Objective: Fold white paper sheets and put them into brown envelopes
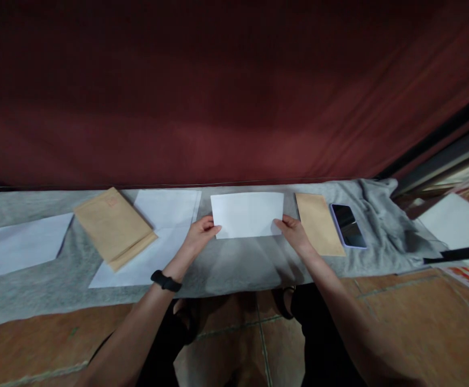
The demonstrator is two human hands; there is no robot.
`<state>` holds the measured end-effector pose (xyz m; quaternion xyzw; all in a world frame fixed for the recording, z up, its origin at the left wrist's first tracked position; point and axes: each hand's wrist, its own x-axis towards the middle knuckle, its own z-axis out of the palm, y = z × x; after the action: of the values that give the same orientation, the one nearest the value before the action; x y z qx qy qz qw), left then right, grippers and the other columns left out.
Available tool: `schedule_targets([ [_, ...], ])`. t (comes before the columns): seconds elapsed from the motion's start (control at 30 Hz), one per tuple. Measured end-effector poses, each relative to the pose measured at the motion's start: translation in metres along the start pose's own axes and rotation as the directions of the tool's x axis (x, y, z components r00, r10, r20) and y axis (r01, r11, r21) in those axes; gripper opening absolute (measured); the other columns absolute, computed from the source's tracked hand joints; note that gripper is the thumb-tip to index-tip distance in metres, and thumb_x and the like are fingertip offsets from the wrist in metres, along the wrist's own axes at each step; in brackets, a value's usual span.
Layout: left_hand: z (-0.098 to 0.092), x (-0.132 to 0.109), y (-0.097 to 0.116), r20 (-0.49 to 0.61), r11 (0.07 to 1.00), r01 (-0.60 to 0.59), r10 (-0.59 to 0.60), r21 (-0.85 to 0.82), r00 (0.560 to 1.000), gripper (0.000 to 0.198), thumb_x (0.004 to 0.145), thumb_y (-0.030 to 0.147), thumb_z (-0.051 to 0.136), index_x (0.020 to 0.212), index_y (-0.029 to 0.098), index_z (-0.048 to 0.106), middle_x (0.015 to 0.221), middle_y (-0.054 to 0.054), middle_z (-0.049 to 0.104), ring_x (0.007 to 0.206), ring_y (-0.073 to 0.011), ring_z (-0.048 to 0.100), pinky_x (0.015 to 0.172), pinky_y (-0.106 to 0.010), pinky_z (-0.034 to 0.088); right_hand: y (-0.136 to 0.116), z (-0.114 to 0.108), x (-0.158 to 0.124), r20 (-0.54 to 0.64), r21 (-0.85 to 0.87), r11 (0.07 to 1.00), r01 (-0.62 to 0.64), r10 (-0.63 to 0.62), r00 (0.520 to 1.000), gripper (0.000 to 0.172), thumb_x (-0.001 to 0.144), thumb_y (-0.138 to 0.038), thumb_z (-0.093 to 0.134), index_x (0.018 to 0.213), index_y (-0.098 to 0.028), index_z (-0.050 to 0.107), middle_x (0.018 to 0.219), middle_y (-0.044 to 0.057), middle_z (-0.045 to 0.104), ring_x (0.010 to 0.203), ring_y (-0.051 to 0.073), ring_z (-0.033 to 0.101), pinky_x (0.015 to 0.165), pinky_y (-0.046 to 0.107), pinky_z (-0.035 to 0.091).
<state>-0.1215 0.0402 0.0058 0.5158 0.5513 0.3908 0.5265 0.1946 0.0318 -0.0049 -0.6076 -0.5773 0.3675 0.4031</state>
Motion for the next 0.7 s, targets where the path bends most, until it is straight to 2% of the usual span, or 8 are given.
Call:
schedule_targets([
  [0.13,0.004,0.006,-0.008,-0.026,0.996,-0.029,0.031,0.082,0.999,0.046,0.070,0.053,0.077,0.098,0.019,0.066,0.070,0.001,0.072,0.065,-0.0177,0.066,0.062,-0.028,0.048,0.005,0.003,0.000,-0.044,-0.146,0.989,-0.034,0.027,0.999,0.027,0.084,-0.045,0.056,0.070,-0.022,0.062,0.060,-0.002,0.059,0.059,0.016,0.053,0.058,0.027,0.040],
  [0.23,0.007,0.009,-0.011,-0.048,0.990,-0.040,0.046,0.133,0.998,0.040,0.073,0.044,0.072,0.104,0.019,0.065,0.061,0.005,0.065,0.056,-0.0150,0.059,0.056,-0.026,0.042,0.005,0.003,-0.003,-0.045,-0.299,0.953,-0.041,0.029,0.999,0.018,0.087,-0.035,0.056,0.082,-0.022,0.067,0.067,0.000,0.065,0.066,0.018,0.060,0.063,0.027,0.043],
  [0.3,0.009,0.009,-0.012,-0.062,0.983,-0.045,0.057,0.181,0.996,0.041,0.075,0.039,0.070,0.110,0.019,0.065,0.060,0.006,0.063,0.054,-0.0147,0.057,0.055,-0.026,0.040,0.002,0.003,-0.006,-0.034,-0.448,0.892,-0.056,0.045,0.998,0.025,0.091,-0.031,0.053,0.107,-0.020,0.070,0.080,0.003,0.073,0.075,0.021,0.067,0.068,0.029,0.047],
  [0.37,0.010,0.008,-0.011,-0.067,0.966,-0.057,0.077,0.253,0.995,0.044,0.077,0.033,0.067,0.118,0.018,0.065,0.060,0.006,0.063,0.052,-0.0144,0.056,0.054,-0.026,0.040,-0.002,0.003,-0.009,-0.019,-0.571,0.817,-0.075,0.078,0.997,0.038,0.095,-0.028,0.051,0.130,-0.019,0.063,0.089,0.006,0.077,0.084,0.024,0.072,0.073,0.031,0.050],
  [0.43,0.011,0.007,-0.010,-0.060,0.942,-0.065,0.090,0.329,0.994,0.047,0.080,0.030,0.066,0.125,0.017,0.064,0.061,0.006,0.063,0.051,-0.0140,0.055,0.055,-0.027,0.040,-0.007,0.004,-0.011,-0.005,-0.656,0.750,-0.089,0.114,0.993,0.046,0.098,-0.026,0.049,0.143,-0.019,0.055,0.092,0.007,0.079,0.089,0.026,0.075,0.076,0.033,0.052],
  [0.57,0.012,0.006,-0.008,-0.051,0.897,-0.052,0.083,0.440,0.995,0.053,0.085,0.026,0.063,0.136,0.014,0.059,0.063,0.005,0.064,0.053,-0.0145,0.055,0.056,-0.027,0.041,-0.013,0.006,-0.016,0.004,-0.722,0.684,-0.103,0.152,0.988,0.052,0.100,-0.025,0.047,0.151,-0.017,0.049,0.102,0.011,0.080,0.094,0.029,0.077,0.080,0.036,0.055],
  [0.7,0.014,0.005,-0.006,-0.060,0.800,-0.031,0.083,0.599,0.995,0.055,0.088,0.022,0.062,0.143,0.014,0.058,0.069,0.002,0.067,0.061,-0.0170,0.061,0.060,-0.027,0.042,-0.014,0.008,-0.019,0.022,-0.745,0.661,-0.092,0.162,0.987,0.053,0.099,-0.023,0.046,0.152,-0.018,0.050,0.108,0.013,0.080,0.098,0.030,0.077,0.084,0.038,0.055],
])
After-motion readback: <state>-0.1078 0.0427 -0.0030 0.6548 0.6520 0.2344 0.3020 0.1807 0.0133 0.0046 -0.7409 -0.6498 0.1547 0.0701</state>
